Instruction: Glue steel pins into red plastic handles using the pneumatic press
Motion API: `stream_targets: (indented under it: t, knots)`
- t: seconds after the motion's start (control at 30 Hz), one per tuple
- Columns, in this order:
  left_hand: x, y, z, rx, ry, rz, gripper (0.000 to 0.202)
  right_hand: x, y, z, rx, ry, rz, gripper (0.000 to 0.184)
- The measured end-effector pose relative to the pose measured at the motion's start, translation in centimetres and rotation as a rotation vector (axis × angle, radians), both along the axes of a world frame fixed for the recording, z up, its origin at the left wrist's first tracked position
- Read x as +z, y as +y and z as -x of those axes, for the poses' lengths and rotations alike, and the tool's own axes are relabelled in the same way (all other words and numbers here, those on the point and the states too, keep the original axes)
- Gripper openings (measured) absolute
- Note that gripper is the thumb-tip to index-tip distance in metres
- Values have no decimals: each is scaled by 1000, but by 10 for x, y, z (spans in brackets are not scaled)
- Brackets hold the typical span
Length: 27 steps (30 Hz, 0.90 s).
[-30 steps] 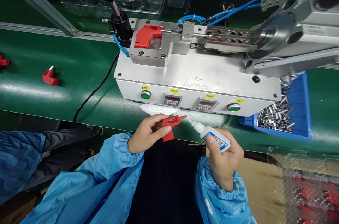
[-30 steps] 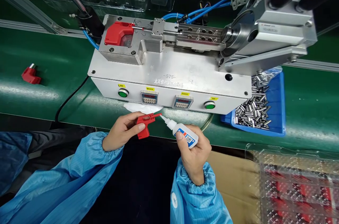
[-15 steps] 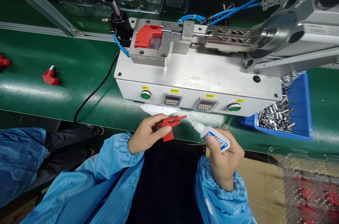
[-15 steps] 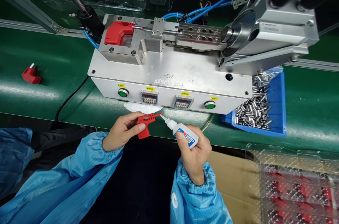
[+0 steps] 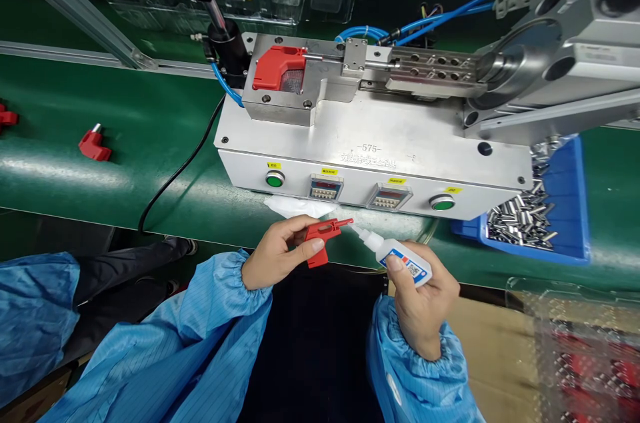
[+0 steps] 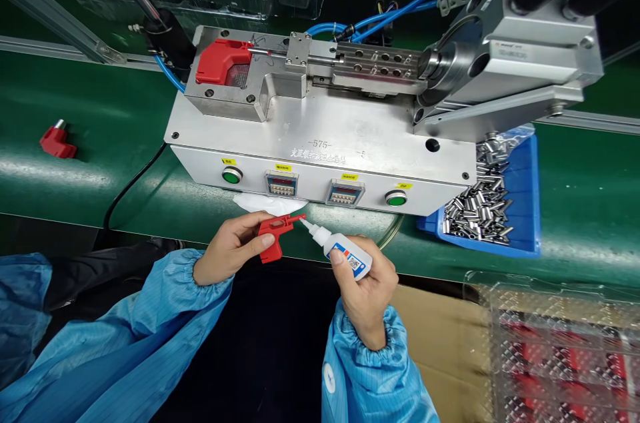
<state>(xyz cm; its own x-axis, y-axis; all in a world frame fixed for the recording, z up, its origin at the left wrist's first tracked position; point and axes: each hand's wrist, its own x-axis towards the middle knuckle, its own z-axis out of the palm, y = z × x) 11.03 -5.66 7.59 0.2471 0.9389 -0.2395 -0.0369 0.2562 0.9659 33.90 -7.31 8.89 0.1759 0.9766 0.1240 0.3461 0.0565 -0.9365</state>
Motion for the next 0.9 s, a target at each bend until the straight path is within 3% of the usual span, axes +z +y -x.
stream_targets:
  t: [0.2,0.3,0.4,0.5,0.63,0.73,0.83,0.9]
  knots:
    - [2,0,-1,25,15,30,44,-13,-1,-8,-25,276,37,21]
    - [0,2,0,63,5,60,49,-14,1,-14,41,490,137,27]
    - [-5,5,4,109,5,98,52,-18,3,-19,108,557,230,27]
    - [-13,5,9,140,21,138,57,-29,5,-21,146,438,215,24]
    - [-27,-2,15,124,97,198,63,-49,5,-17,140,59,122,18]
    - [-41,-7,17,101,115,243,66,-58,0,-15,104,-90,102,19]
    - [-55,-8,17,70,115,261,70,-53,-7,-24,106,-144,88,31]
    - [-61,-9,17,50,113,259,72,-37,-8,-41,138,-190,68,34]
